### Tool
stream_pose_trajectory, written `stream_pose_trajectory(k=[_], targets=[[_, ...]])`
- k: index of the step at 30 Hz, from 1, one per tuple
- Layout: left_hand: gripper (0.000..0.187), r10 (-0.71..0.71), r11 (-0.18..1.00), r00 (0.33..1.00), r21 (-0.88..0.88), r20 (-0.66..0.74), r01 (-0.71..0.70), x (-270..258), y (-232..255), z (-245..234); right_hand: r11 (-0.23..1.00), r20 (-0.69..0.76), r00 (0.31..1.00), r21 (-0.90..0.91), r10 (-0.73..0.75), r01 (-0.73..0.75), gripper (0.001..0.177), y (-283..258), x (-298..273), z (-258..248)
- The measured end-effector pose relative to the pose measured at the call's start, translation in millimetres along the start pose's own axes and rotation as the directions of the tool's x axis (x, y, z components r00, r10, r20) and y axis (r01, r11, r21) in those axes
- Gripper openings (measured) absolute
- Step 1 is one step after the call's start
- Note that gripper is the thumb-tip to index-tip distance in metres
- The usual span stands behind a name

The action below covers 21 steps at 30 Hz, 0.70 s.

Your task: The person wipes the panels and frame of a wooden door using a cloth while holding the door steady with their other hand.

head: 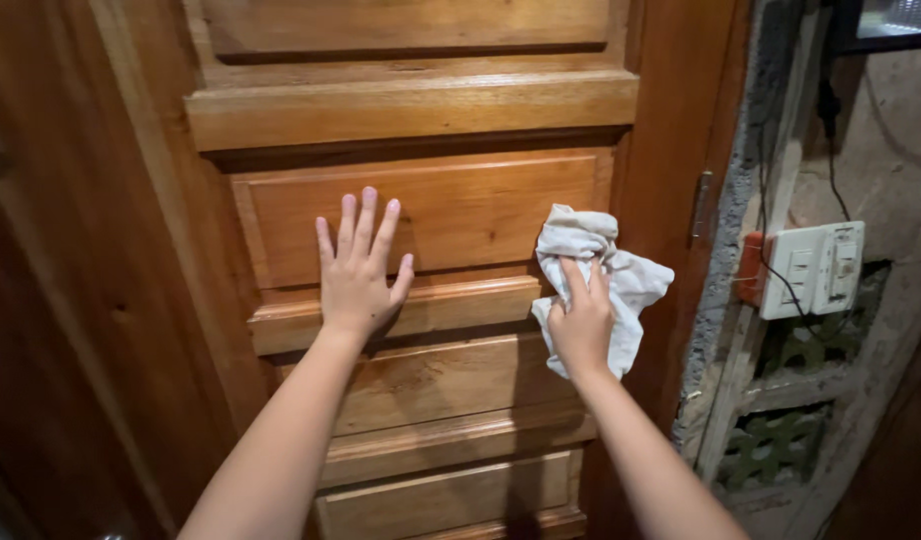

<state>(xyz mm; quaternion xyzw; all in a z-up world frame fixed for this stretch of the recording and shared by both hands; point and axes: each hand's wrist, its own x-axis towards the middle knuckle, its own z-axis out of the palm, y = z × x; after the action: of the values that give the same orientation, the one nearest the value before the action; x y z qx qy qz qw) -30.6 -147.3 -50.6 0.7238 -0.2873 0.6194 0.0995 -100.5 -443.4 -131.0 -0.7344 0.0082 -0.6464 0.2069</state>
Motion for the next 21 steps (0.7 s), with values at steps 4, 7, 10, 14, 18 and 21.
stream_pose_trajectory(k=[4,7,10,14,18,21], targets=[[0.068,-0.016,0.997,1.0,-0.074,-0.008,0.015,2,0,-6,0.994,0.007,0.995,0.053,-0.096,0.096,0.058,-40,-27,18],[0.062,-0.023,0.994,1.0,-0.105,-0.008,0.022,4,3,-16,0.97,0.11,0.969,0.124,-0.222,0.209,0.056,-103,-52,30],[0.055,-0.016,0.992,0.999,-0.126,0.052,0.022,8,0,-36,0.907,0.152,0.897,0.157,-0.414,0.392,0.055,-158,-54,38],[0.057,-0.035,0.991,0.999,-0.128,0.035,0.039,15,-30,-69,0.823,0.274,0.811,0.42,-0.517,0.383,0.053,-196,-27,34],[0.065,-0.175,0.984,0.97,-0.044,-0.168,0.17,12,-81,-96,0.75,-0.046,0.813,0.359,-0.58,0.555,0.049,-207,27,25],[0.072,-0.274,0.961,0.939,-0.02,-0.209,0.276,3,-109,-102,0.783,-0.064,0.811,0.227,-0.581,0.579,0.054,-219,76,37]])
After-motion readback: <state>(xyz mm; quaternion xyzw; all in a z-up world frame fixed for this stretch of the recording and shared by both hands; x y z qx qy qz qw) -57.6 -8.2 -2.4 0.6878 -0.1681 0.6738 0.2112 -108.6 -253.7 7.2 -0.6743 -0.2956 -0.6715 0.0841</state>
